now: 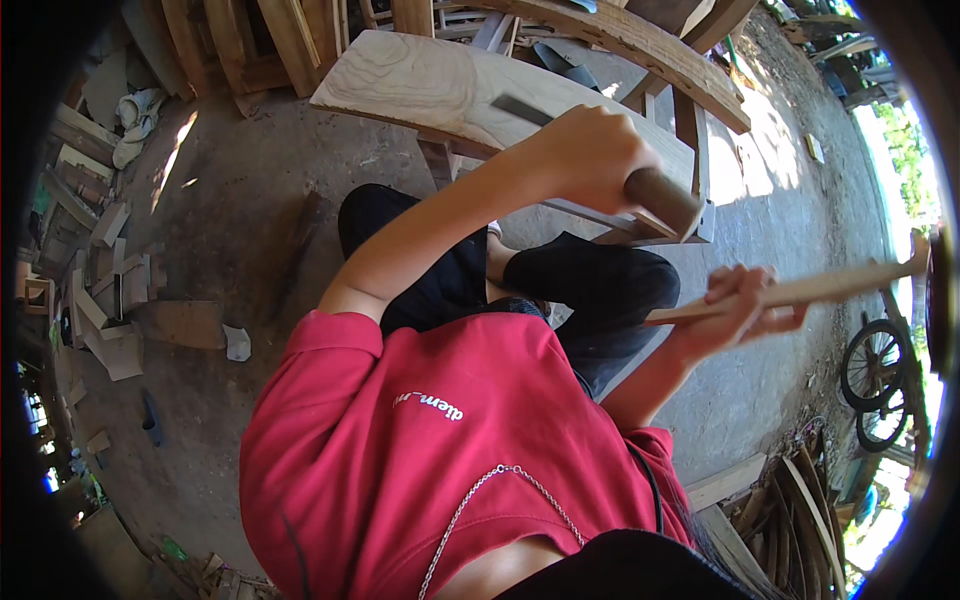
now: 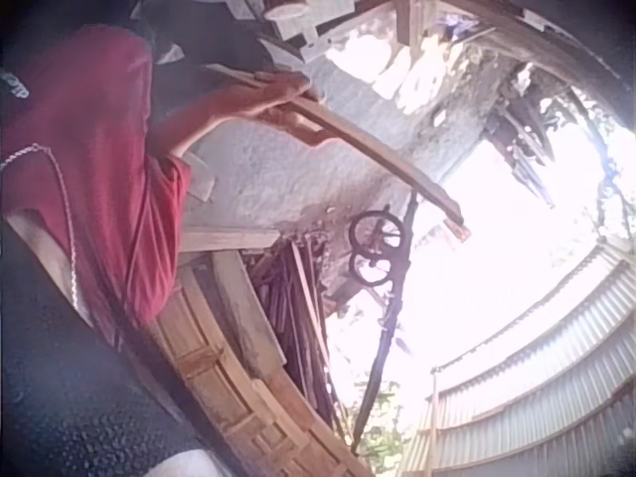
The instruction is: Chiseling and sanding a piece of wood in a workshop.
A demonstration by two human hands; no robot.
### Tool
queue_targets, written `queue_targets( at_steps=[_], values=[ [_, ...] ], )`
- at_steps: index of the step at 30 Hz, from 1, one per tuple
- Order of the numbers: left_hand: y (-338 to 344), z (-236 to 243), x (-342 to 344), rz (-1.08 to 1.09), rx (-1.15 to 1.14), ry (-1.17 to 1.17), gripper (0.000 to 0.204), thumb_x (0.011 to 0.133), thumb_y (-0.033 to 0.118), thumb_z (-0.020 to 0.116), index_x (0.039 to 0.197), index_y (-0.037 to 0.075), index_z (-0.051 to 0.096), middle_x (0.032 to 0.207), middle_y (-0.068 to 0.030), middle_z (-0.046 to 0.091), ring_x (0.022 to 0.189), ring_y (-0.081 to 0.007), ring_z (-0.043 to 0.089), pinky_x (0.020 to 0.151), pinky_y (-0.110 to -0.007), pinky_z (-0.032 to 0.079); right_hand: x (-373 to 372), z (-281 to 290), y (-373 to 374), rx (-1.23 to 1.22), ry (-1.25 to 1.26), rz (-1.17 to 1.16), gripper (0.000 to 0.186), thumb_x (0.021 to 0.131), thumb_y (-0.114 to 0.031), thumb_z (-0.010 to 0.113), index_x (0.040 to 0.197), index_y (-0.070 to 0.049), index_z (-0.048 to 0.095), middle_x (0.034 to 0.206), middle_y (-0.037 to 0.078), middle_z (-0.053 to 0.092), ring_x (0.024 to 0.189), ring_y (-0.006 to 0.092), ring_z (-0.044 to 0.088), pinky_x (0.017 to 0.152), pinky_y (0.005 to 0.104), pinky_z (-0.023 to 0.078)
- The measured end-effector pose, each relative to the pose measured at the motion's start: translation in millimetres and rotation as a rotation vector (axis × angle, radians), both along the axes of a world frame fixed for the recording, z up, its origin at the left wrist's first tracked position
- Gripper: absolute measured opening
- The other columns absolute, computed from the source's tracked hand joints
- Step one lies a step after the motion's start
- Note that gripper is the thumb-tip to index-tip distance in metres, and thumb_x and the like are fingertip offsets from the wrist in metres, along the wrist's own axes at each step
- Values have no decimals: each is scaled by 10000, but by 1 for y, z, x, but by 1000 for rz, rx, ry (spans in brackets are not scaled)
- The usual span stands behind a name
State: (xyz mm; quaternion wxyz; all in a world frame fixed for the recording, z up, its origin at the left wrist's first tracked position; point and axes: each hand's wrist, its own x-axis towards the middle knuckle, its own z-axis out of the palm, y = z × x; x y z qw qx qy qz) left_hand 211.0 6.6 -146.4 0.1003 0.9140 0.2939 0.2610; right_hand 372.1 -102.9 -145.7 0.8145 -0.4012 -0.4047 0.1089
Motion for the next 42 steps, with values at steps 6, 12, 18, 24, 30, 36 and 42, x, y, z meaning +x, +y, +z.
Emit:
queue_targets(
  at_steps=[6, 12, 18, 24, 30, 36, 42],
  values=[
    [30, -16, 2, 223, -4, -251, 258, 605, 241, 697, 819, 98, 677, 709, -120, 646, 679, -305, 630, 643, -371, 503, -20, -37, -5, -41, 93, 138, 581, 768, 22, 541, 1248, -101, 239, 759, 66, 455, 457, 80, 392, 373, 187, 317],
    [40, -18, -33, 353, 13, -208, 248, 616, 237, 701, 833, 120, 687, 699, -111, 645, 670, -297, 632, 641, -362, 503, -33, -40, -8, -234, -129, 211, 636, 764, 40, 568, 1300, -55, 239, 707, 76, 478, 528, 94, 454, 454, 215, 358],
    [46, -14, -51, 430, 63, -193, 193, 619, 269, 675, 765, 142, 675, 702, -105, 650, 664, -304, 632, 644, -382, 515, -41, -70, 7, -473, -466, 447, 556, 754, -65, 620, 1255, -35, 379, 911, 128, 543, 660, 172, 552, 621, 260, 446],
    [54, -22, -89, 475, 140, -225, 280, 661, 259, 715, 895, 107, 694, 754, -114, 664, 693, -276, 652, 621, -332, 509, -62, -43, 5, -144, -71, 302, 634, 813, 8, 524, 1324, -119, 170, 750, 56, 460, 535, 86, 451, 436, 204, 366],
    [57, -12, -112, 476, 82, -191, 251, 675, 247, 710, 845, 66, 676, 717, -134, 643, 647, -271, 637, 588, -322, 485, -92, -53, 14, -621, -332, 693, 687, 773, 14, 551, 1348, -110, 197, 771, 59, 489, 545, 82, 423, 478, 223, 343],
    [58, -16, -133, 435, 133, -261, 250, 669, 221, 713, 855, 59, 671, 697, -124, 639, 643, -263, 633, 593, -309, 477, -102, -53, 20, -187, 65, 421, 691, 787, 54, 492, 1334, -81, 93, 709, 57, 448, 520, 107, 422, 491, 259, 364],
    [56, -14, -157, 455, 96, -245, 271, 661, 221, 715, 872, 55, 670, 704, -131, 639, 637, -258, 630, 597, -314, 477, -111, -60, 24, -526, -373, 693, 694, 736, -28, 618, 1320, -97, 250, 714, 134, 578, 615, 159, 565, 564, 273, 442]
  ],
)
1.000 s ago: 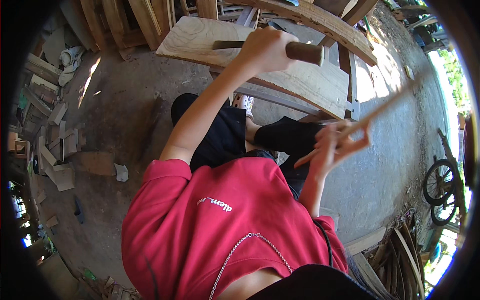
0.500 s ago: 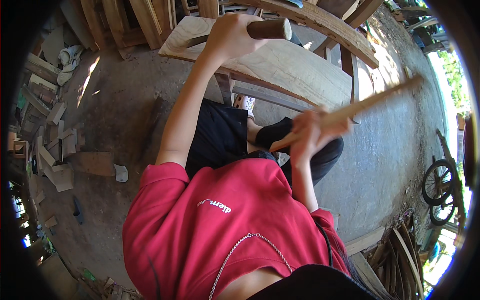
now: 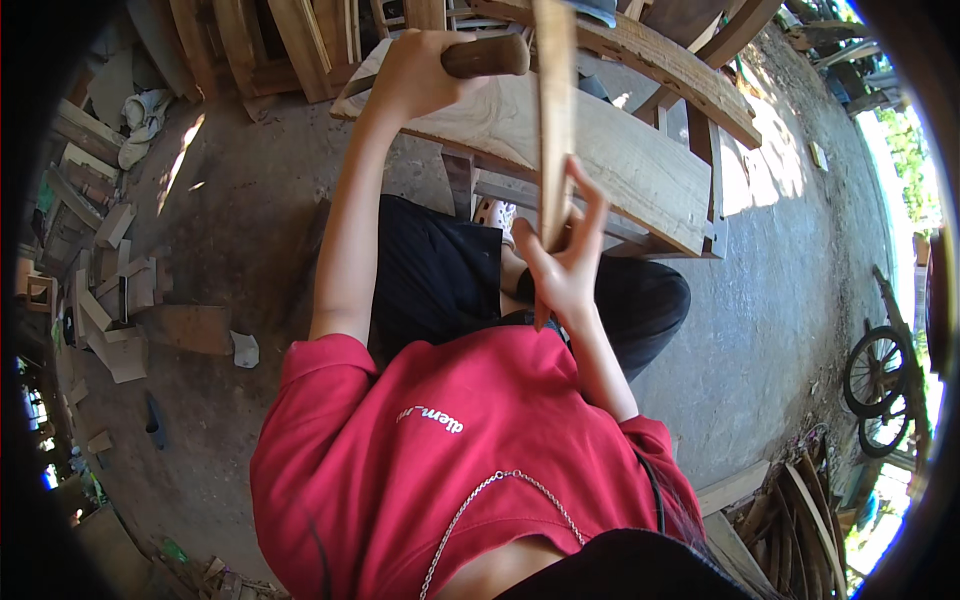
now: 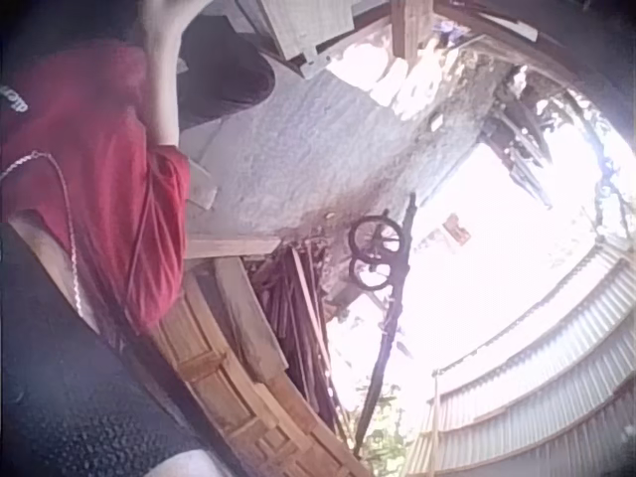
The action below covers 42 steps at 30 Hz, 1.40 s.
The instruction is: Chiseling and sanding a piece of wood in a workshop.
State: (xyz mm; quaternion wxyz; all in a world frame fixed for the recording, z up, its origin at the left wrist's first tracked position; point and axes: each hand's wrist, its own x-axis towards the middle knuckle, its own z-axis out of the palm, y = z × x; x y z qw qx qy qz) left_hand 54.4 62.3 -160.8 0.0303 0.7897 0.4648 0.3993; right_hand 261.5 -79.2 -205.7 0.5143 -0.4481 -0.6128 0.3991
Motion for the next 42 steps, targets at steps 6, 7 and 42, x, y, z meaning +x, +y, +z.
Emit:
queue_targets(
  at_steps=[6, 7, 42],
  values=[
    [0, 3, -4, 35, 30, 11, 314, 661, 231, 719, 891, 24, 666, 756, -147, 654, 710, -258, 653, 628, -320, 491, -2, -11, 7, 224, 273, -209, 730, 776, 69, 505, 1333, -92, 60, 632, 47, 469, 534, 114, 473, 496, 242, 388],
    [3, 2, -4, 42, 26, 19, 320, 661, 235, 721, 892, 21, 667, 760, -147, 656, 720, -257, 656, 631, -319, 493, -6, -15, 8, 136, 265, -130, 734, 781, 20, 540, 1348, -109, 92, 632, 57, 496, 522, 122, 479, 495, 265, 395],
    [6, 10, 56, -41, -175, 8, 217, 638, 219, 715, 783, 63, 669, 688, -113, 635, 635, -247, 625, 577, -328, 469, 26, 11, 11, 171, -315, -59, 645, 782, 0, 569, 1328, -64, 232, 906, 94, 560, 687, 98, 503, 584, 225, 414]
  ],
)
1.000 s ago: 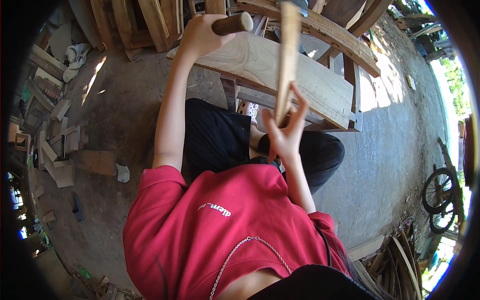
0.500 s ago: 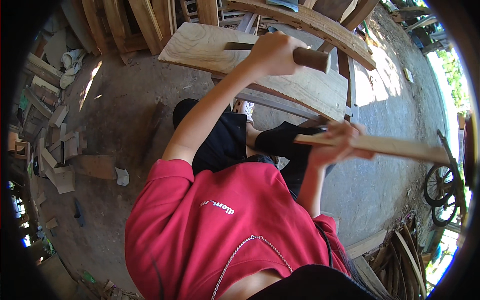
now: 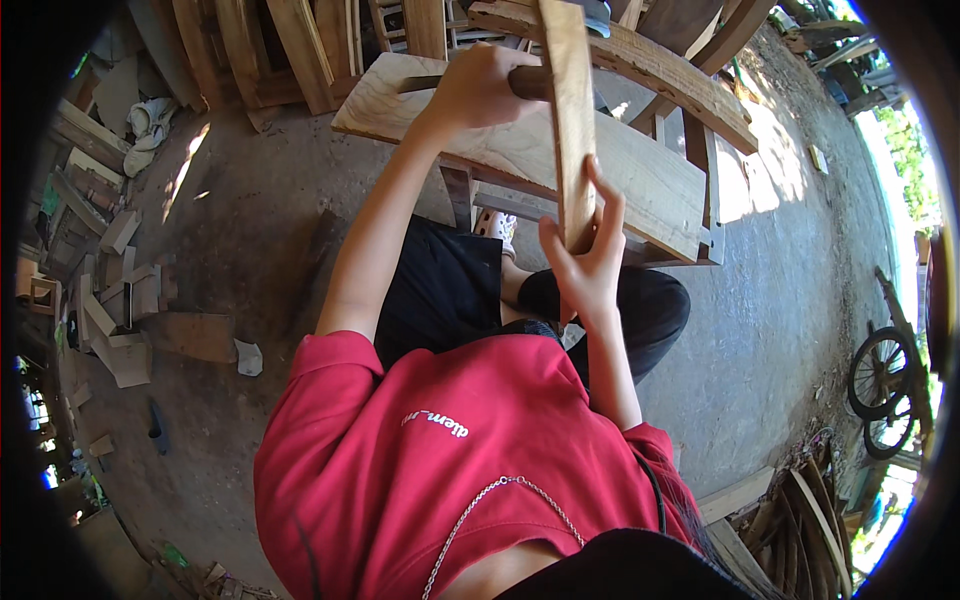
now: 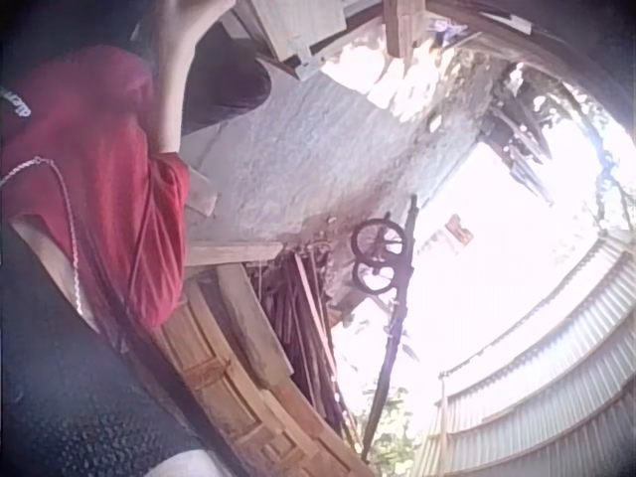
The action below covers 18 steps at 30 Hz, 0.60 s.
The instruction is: Chiseling and sanding a piece of wood in a workshop.
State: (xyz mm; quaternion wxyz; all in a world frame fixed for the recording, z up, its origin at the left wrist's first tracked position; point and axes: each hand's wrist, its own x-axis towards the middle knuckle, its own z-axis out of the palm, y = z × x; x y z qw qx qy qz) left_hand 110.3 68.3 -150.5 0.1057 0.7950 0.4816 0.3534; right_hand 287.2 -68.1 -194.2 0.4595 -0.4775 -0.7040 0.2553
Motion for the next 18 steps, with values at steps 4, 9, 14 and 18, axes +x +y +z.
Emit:
queue_targets(
  at_steps=[4, 9, 14, 18],
  values=[
    [12, -13, -21, -50, 137, 13, 266, 628, 335, 734, 792, 131, 686, 689, -91, 651, 653, -260, 638, 609, -345, 500, -6, 9, -9, 122, 427, -164, 743, 754, 36, 591, 1368, -38, 179, 852, 98, 569, 631, 120, 478, 603, 244, 396],
    [11, -10, -26, -99, 186, -43, 285, 624, 197, 757, 836, 26, 673, 699, -138, 637, 629, -253, 631, 587, -314, 479, -16, 12, -3, -132, 367, -41, 739, 782, 15, 568, 1359, -73, 114, 718, 71, 511, 582, 137, 513, 512, 263, 408],
    [12, -14, -46, -26, 101, 33, 288, 635, 194, 743, 860, 29, 672, 746, -151, 648, 679, -255, 650, 618, -304, 490, -14, 21, -16, -154, 354, -36, 729, 761, 24, 582, 1359, -112, 188, 717, 80, 539, 529, 130, 544, 479, 250, 418],
    [17, -17, -49, -30, 184, 76, 285, 644, 280, 730, 861, 96, 699, 765, -102, 670, 689, -256, 654, 645, -336, 520, -24, 16, -7, -42, 694, -88, 720, 774, 26, 565, 1333, -84, 124, 685, 71, 508, 560, 124, 525, 488, 255, 411]
  ],
)
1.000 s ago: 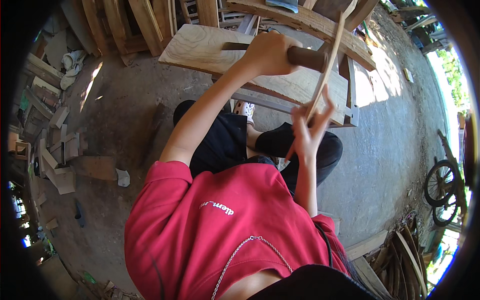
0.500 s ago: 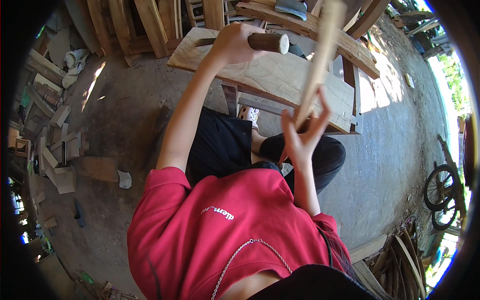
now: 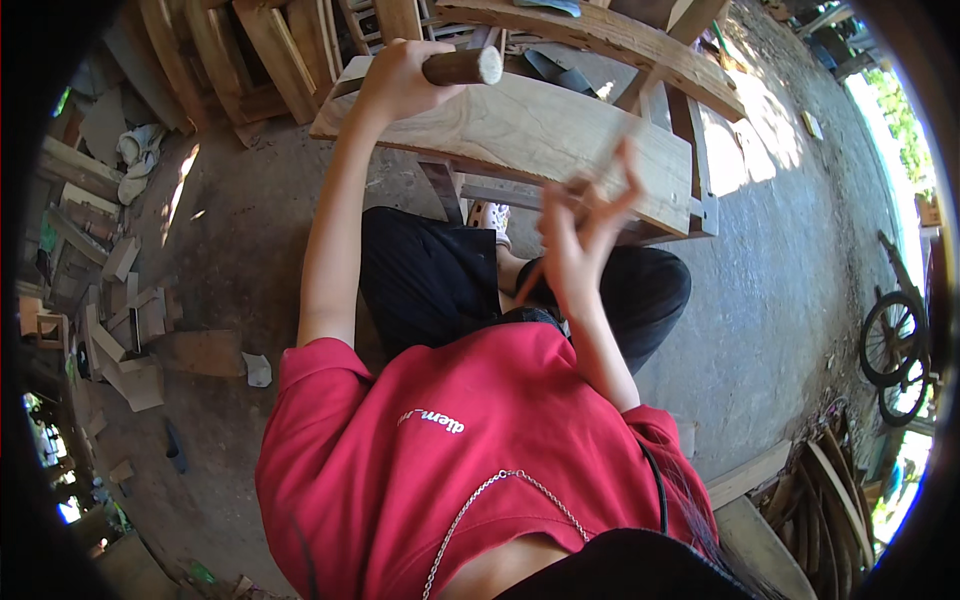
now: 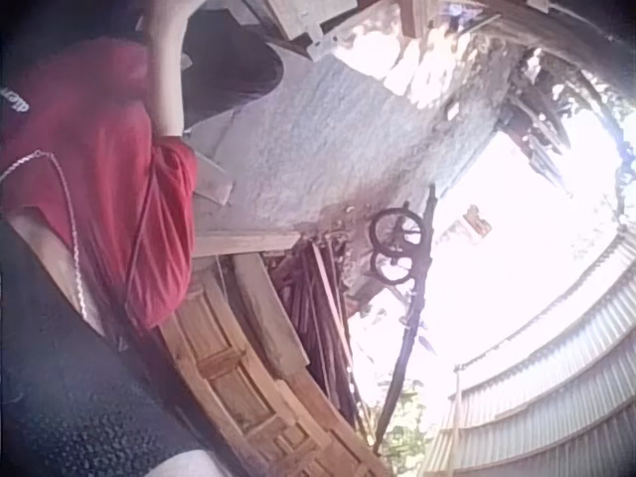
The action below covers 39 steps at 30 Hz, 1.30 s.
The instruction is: Chiseling and sanding a piece of wood in a workshop.
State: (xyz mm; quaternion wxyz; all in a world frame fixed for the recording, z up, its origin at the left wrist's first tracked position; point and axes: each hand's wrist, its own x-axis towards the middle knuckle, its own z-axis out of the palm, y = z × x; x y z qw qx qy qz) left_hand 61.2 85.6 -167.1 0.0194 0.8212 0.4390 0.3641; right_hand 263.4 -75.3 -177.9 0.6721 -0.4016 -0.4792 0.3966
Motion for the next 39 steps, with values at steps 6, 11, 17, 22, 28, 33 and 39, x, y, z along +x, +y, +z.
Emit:
queue_targets(
  at_steps=[6, 11, 17, 22, 28, 33, 39],
  values=[
    [2, 9, -10, 76, -198, 50, 275, 668, 276, 703, 895, 119, 693, 747, -110, 664, 703, -255, 651, 627, -328, 500, 23, -12, -4, -168, -400, 196, 634, 732, -104, 608, 1301, -132, 330, 662, 170, 576, 622, 268, 610, 608, 342, 469],
    [-15, 25, 38, 160, -14, -224, 203, 694, 254, 692, 818, 93, 693, 735, -105, 666, 671, -205, 658, 592, -298, 487, 95, -3, -35, -151, -187, -90, 668, 751, -27, 594, 1337, -106, 284, 734, 46, 562, 587, 91, 517, 512, 234, 408],
    [-84, 19, 242, -475, 61, -89, 219, 612, 268, 666, 775, 125, 638, 633, -101, 614, 633, -291, 631, 570, -401, 502, 183, 7, -85, -109, -10, -615, 641, 798, -20, 571, 1341, -116, 244, 652, 6, 460, 441, 35, 399, 357, 162, 300],
    [-136, -1, 328, -712, -70, 125, 169, 624, 292, 626, 703, 146, 596, 603, -102, 602, 599, -301, 623, 554, -408, 499, 218, 17, -121, 128, 58, -891, 518, 846, -28, 527, 1285, -143, 277, 701, 32, 460, 429, 35, 306, 378, 174, 272],
    [-129, 0, 348, -576, -116, -23, 136, 621, 271, 614, 666, 143, 615, 611, -98, 609, 595, -300, 621, 569, -402, 504, 238, 21, -145, 221, 38, -1083, 543, 847, -47, 524, 1298, -162, 244, 652, 15, 411, 425, 46, 288, 383, 180, 229],
    [-128, 16, 351, -538, -96, -135, 168, 630, 279, 627, 733, 149, 657, 645, -100, 626, 604, -295, 623, 591, -384, 508, 252, 22, -144, 251, 28, -1053, 554, 838, -53, 534, 1291, -193, 248, 637, 16, 406, 425, 54, 282, 389, 187, 235],
    [-127, 13, 355, -532, -105, -72, 166, 625, 265, 622, 740, 151, 659, 656, -93, 634, 629, -283, 633, 602, -384, 512, 258, 30, -141, 299, 20, -1046, 544, 822, -68, 553, 1260, -226, 272, 637, 16, 401, 423, 63, 294, 394, 190, 229]
  ],
)
